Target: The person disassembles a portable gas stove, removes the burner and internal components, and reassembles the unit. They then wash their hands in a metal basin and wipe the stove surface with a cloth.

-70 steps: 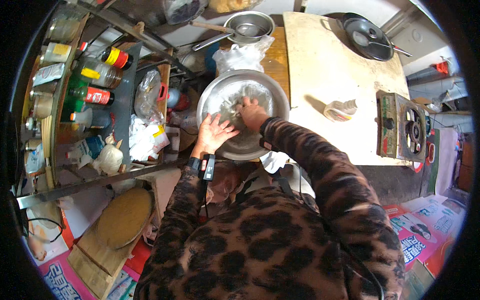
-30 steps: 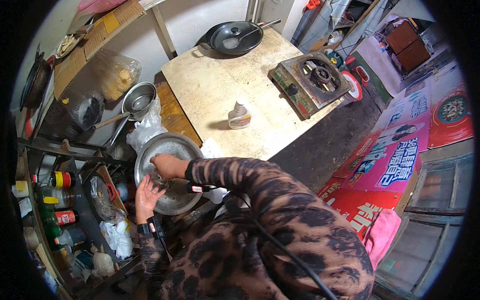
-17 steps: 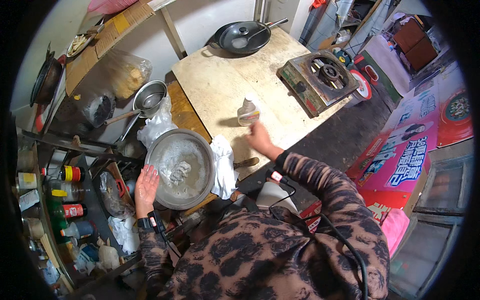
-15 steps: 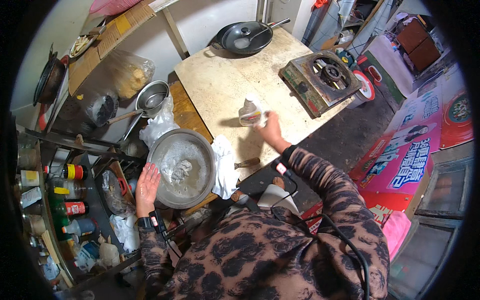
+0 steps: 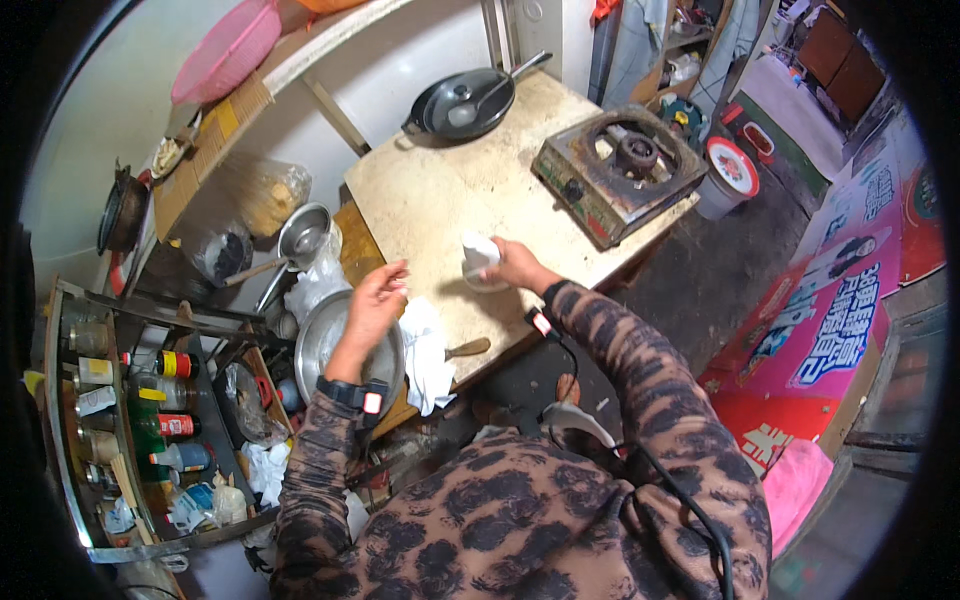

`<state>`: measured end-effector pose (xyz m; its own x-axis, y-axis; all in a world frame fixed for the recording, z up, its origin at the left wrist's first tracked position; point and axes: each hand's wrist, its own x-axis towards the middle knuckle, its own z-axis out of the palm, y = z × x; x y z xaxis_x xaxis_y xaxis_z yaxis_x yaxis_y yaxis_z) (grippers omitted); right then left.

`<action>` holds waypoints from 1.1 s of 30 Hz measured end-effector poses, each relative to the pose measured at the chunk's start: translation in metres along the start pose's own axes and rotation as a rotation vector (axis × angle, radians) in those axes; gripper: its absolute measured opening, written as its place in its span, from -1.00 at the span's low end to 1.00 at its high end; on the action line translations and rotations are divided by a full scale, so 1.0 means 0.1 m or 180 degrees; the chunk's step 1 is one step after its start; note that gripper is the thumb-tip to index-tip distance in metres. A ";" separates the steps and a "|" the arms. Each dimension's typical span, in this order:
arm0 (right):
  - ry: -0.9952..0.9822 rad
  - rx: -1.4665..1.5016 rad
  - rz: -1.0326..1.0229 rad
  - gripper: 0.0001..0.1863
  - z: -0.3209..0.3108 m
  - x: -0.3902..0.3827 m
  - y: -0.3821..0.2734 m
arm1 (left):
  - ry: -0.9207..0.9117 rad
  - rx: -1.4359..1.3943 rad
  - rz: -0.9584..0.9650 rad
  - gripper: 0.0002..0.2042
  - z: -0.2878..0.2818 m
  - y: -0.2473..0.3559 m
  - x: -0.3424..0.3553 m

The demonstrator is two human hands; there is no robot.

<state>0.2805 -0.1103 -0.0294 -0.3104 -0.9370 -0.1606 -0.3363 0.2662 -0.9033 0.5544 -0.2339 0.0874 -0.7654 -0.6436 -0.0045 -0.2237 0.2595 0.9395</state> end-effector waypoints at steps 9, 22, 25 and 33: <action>-0.0640 0.0127 -0.0302 -0.40 -0.74 -0.61 0.26 | -0.1069 0.1708 0.1775 -0.50 1.32 0.58 0.65; -0.0678 -0.0628 -0.0499 -0.17 -0.97 -0.33 0.54 | -0.1111 0.2203 0.1774 -0.70 1.62 0.57 0.90; 0.0186 -0.1403 0.0115 -0.06 -0.89 -0.67 0.49 | -0.0897 0.2252 0.1553 -0.66 1.64 0.49 0.91; -0.0853 -0.0216 0.0661 -0.31 -0.33 -1.18 0.32 | -0.1291 0.1782 0.2056 -0.38 1.63 0.44 1.01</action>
<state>0.2767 0.0163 -0.0260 -0.1369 -0.8849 -0.4451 -0.3516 0.4635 -0.8134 0.3685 -0.1698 0.0727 -0.9702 0.0174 0.2415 0.1401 0.8539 0.5013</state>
